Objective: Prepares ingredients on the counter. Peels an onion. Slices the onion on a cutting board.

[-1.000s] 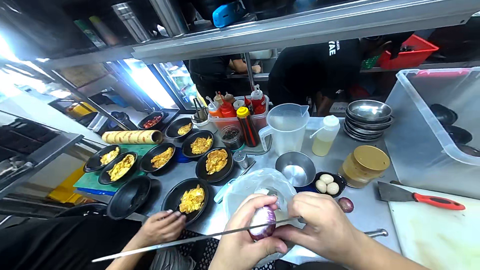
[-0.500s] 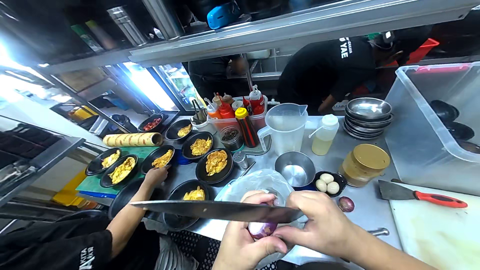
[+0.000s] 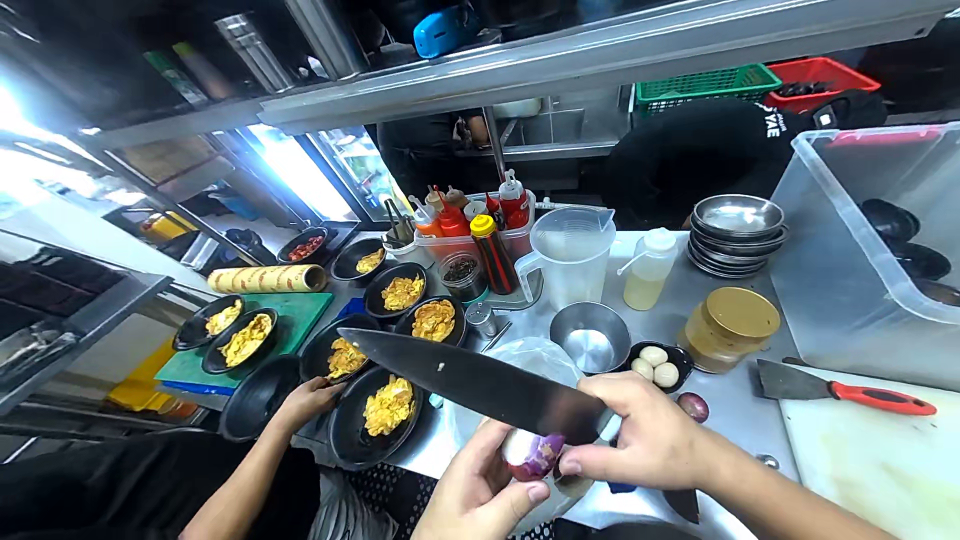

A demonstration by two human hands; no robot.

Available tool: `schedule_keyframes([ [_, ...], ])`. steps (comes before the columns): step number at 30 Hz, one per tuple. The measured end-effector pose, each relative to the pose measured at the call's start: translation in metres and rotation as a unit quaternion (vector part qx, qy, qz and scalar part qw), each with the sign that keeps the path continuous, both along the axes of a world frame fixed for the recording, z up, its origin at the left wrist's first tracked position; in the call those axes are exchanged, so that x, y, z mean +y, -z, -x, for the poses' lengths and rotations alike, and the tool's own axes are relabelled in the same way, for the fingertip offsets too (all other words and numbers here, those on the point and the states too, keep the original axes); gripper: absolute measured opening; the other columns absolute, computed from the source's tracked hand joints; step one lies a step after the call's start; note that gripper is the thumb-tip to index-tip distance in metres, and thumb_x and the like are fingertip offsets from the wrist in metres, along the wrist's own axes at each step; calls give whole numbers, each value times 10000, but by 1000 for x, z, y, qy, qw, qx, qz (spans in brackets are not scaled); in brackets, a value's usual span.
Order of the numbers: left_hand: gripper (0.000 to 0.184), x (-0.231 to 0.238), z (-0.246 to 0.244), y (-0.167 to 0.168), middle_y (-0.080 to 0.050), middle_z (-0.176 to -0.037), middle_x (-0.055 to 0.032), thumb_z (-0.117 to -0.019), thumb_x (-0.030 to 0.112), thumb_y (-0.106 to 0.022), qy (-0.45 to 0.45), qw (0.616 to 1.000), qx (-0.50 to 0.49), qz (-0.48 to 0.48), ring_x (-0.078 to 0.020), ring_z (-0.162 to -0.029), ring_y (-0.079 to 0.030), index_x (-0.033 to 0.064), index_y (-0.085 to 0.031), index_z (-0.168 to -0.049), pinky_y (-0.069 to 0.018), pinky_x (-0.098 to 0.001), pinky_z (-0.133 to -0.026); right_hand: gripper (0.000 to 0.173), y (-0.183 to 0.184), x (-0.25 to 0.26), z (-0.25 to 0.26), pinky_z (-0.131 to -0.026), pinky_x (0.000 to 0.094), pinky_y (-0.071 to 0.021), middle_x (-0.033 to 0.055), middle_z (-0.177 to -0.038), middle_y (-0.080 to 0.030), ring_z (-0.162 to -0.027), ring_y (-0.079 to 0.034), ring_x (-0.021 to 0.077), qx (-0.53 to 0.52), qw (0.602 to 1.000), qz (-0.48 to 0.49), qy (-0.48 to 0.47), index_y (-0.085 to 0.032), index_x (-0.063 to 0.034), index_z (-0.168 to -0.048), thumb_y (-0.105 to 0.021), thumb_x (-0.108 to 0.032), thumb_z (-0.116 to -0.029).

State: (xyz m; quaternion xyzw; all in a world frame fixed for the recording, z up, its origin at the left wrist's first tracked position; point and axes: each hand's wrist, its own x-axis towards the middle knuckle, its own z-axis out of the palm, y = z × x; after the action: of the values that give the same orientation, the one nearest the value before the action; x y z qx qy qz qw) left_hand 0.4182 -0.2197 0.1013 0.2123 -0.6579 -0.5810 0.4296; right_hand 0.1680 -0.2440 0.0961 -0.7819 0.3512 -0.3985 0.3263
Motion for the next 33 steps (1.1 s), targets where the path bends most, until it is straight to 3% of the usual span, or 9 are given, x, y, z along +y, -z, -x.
schedule_keyframes([
  [3, 543, 1, 5, 2, -633, -1333, -53, -915, 120, -771, -16, 1000, 12, 16, -170, -1152, -665, 112, -561, -1415, -575, -373, -1021, 528, -2, 0, 0, -622, 285, -519, -32, -731, -619, -727, -621, 52, 0, 1000, 17, -2, -640, -138, -849, -735, -657, -847],
  [7, 657, 1, 9, 10, -699, -1268, -106, -795, 139, -884, -96, 994, 22, 48, -225, -1084, -714, 87, -604, -1388, -615, -378, -941, 513, -3, 0, -1, -561, 277, -471, -29, -676, -565, -658, -575, 60, 8, 998, 59, -3, -621, -130, -807, -725, -628, -876],
  [14, 768, -4, 13, 13, -695, -1181, -41, -615, 323, -993, -199, 976, -7, 92, -163, -1059, -681, 164, -658, -1288, -600, -319, -919, 509, -3, 4, -6, -538, 289, -455, -11, -648, -537, -619, -558, 87, 22, 994, 107, 2, -602, -126, -806, -699, -616, -902],
  [16, 775, -7, 12, 15, -679, -1201, -5, -633, 407, -976, -198, 974, -26, 107, -132, -1081, -656, 198, -664, -1312, -577, -290, -931, 504, -4, 1, -5, -537, 291, -454, -13, -644, -533, -619, -559, 88, 29, 993, 112, -4, -602, -127, -802, -682, -611, -916],
  [18, 735, -8, 12, 15, -652, -1209, -10, -673, 393, -959, -163, 982, -14, 96, -134, -1078, -648, 151, -665, -1302, -583, -291, -920, 517, -4, -2, -3, -537, 290, -457, -14, -650, -545, -627, -567, 82, 31, 995, 91, -9, -610, -124, -794, -673, -623, -917],
  [22, 663, -8, -4, 14, -619, -1333, -87, -864, 88, -806, 3, 1000, 21, 21, -199, -1117, -670, 120, -494, -1448, -599, -377, -950, 506, 1, -8, -1, -581, 269, -487, -27, -694, -600, -689, -605, 46, -4, 999, 9, -37, -639, -124, -816, -683, -618, -913],
  [24, 576, -9, -7, 15, -675, -1282, -73, -890, 31, -762, 24, 999, 34, 6, -188, -1096, -697, 111, -533, -1413, -598, -376, -964, 488, 3, -9, -1, -605, 255, -498, -28, -719, -622, -714, -618, 33, -23, 998, -10, -59, -660, -119, -847, -688, -601, -918],
  [28, 554, -6, -4, 19, -754, -1115, -48, -752, 103, -906, -72, 997, 35, 9, -169, -982, -743, 115, -660, -1248, -632, -353, -893, 503, 2, -9, 0, -608, 267, -496, -14, -729, -617, -720, -615, 48, -20, 996, 6, -83, -657, -107, -871, -646, -605, -944],
  [33, 746, -10, 3, 22, -693, -1144, -33, -636, 267, -984, -112, 993, 31, 30, -149, -1033, -688, 170, -570, -1248, -598, -321, -893, 564, 0, -10, 0, -671, 318, -530, 12, -778, -642, -784, -644, 94, 9, 995, 40, -89, -678, -101, -935, -561, -652, -969],
])
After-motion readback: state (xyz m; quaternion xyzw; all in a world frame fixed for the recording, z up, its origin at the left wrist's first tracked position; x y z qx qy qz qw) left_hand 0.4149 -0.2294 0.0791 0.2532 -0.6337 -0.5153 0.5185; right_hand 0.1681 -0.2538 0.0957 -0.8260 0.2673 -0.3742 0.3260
